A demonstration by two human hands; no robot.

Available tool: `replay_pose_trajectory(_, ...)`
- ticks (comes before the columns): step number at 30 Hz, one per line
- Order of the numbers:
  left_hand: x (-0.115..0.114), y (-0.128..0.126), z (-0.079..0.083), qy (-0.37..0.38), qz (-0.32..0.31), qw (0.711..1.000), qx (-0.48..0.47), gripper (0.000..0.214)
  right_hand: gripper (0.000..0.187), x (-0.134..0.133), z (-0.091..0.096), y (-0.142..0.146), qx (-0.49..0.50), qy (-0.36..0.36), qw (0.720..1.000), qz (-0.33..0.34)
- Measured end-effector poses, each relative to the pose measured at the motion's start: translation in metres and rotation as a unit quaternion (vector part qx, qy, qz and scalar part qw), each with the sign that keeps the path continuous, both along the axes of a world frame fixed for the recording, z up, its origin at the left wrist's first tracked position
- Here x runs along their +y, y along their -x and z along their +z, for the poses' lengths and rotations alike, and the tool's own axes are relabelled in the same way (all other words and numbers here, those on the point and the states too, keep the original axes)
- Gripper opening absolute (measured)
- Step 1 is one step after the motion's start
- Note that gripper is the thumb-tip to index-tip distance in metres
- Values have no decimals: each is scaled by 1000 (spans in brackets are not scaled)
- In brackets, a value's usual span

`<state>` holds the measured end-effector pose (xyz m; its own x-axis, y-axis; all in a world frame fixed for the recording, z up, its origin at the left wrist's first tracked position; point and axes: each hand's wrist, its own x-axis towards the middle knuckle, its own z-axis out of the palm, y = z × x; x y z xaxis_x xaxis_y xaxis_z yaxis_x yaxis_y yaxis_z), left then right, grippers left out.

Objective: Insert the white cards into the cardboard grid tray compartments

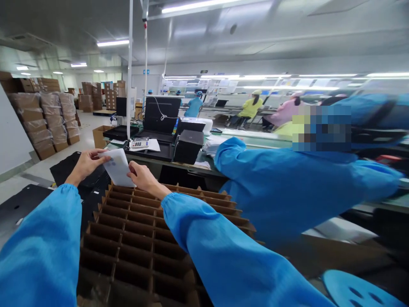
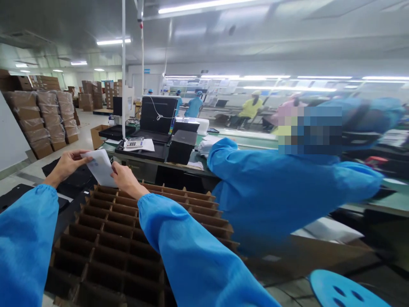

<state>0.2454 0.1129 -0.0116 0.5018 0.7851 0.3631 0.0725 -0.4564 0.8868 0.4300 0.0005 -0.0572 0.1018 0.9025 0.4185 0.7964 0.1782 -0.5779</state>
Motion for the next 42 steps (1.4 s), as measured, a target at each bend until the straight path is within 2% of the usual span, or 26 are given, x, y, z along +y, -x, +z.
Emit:
replay_pose_trajectory(4, 6, -2, -3, -1, 2, 1000, 8, 61, 9, 6, -9, -1, 30, -10, 1000, 0)
replay_pose_trajectory(11, 10, -3, 8, -9, 9, 999, 50, 61, 13, 6, -15, 3, 106, -1, 994, 12)
replay_pose_trajectory(16, 7, -11, 11, -15, 1, 998, 64, 62, 9, 7, -23, 0, 93, 8, 996, 8)
replay_pose_trajectory(23, -5, -20, -11, 6, -21, 998, 60, 62, 9, 3, -40, -17, -12, 23, 1000, 4)
replay_pose_trajectory(25, -5, -18, -19, 11, -17, 998, 61, 63, 18, 2, -39, -17, -15, -4, 1000, 6)
replay_pose_trajectory(28, -7, -19, -29, -10, -39, 996, 85, 60, 38, 1, -31, -14, 43, -91, 995, 16)
replay_pose_trajectory(30, -9, -22, -38, -26, -64, 991, 111, 55, 30, 2, -27, -10, 60, -120, 991, 27)
replay_pose_trajectory(32, -11, -24, -48, -39, -80, 987, 133, 52, 19, 5, -28, -5, 48, -112, 992, 37)
replay_pose_trajectory(35, -15, -24, -59, -72, -78, 982, 156, 47, 13, 8, -35, -1, 27, -86, 995, 30)
replay_pose_trajectory(38, -16, -20, -60, -134, -60, 975, 170, 40, 13, 11, -39, -1, 3, -81, 996, 30)
replay_pose_trajectory(42, -10, -18, -54, -186, -52, 960, 203, 37, 16, 14, -33, -4, -30, -68, 996, 49)
